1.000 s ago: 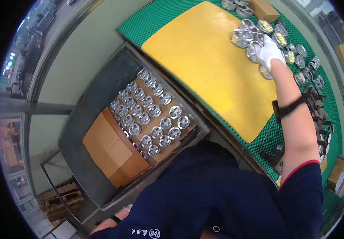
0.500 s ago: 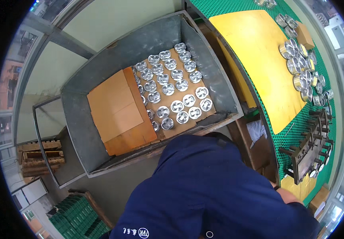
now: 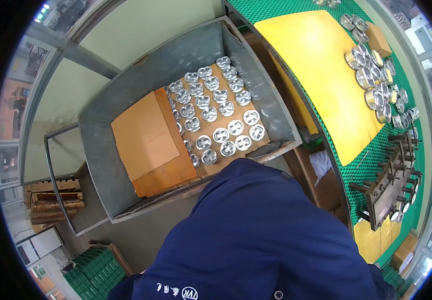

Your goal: Measure metal pistons using dial indicator gauges on an inspection jig and then sort and stack them into storage bins.

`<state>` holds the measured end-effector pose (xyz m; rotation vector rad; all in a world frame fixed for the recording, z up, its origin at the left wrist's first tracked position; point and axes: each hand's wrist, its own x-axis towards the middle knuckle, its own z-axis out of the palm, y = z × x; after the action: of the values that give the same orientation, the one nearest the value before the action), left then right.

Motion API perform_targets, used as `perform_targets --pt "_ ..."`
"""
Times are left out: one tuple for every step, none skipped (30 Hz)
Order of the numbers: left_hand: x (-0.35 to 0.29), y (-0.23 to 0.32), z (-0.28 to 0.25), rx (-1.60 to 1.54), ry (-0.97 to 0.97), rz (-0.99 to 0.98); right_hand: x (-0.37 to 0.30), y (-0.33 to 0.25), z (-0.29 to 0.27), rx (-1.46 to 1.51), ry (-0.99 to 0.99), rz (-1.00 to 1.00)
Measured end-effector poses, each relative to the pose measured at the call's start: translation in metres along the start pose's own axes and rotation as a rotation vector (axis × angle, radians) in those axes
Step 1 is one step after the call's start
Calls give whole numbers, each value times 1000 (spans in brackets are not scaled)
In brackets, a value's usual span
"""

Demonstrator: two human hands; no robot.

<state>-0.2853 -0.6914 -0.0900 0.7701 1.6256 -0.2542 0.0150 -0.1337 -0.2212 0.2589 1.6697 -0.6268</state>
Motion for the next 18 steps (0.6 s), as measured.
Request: perform_targets --pt "2 2 -2 0 8 0 0 5 -1 1 12 -4" --pt "4 3 -4 1 15 -1 0 8 -2 1 23 -10" --pt "6 4 -6 0 22 -2 1 12 -4 1 34 -16" --pt "8 5 -8 -2 29 -4 2 16 -7 0 44 -23" --pt "9 6 -8 -1 33 -6 3 19 -5 3 52 -29" --pt "9 7 -9 -1 36 -8 3 21 -4 6 60 -36" --pt "10 8 -10 0 40 -10 4 24 -3 8 69 -44" --pt "10 10 -11 1 43 -12 5 27 -1 11 76 -51" --pt "11 12 -12 2 47 -15 5 30 0 14 85 -58" --pt "12 14 -14 5 52 -16 5 33 1 18 96 -65" --pt "13 15 -16 7 52 -17 5 35 3 24 103 -71" --pt "14 17 -19 11 53 -16 5 37 5 31 111 -75" --pt "16 18 -22 15 55 -13 3 40 7 39 120 -78" --pt "19 20 -24 20 59 -10 1 43 9 46 131 -80" --pt "22 21 -27 26 63 -4 -2 46 12 53 142 -80" --pt "26 23 -29 31 67 3 -5 49 15 61 154 -78" --pt "28 25 -24 15 73 -6 -3 -6 -22 47 156 -89" --pt "30 28 -18 -4 79 -14 -15 -56 -58 31 155 -100"
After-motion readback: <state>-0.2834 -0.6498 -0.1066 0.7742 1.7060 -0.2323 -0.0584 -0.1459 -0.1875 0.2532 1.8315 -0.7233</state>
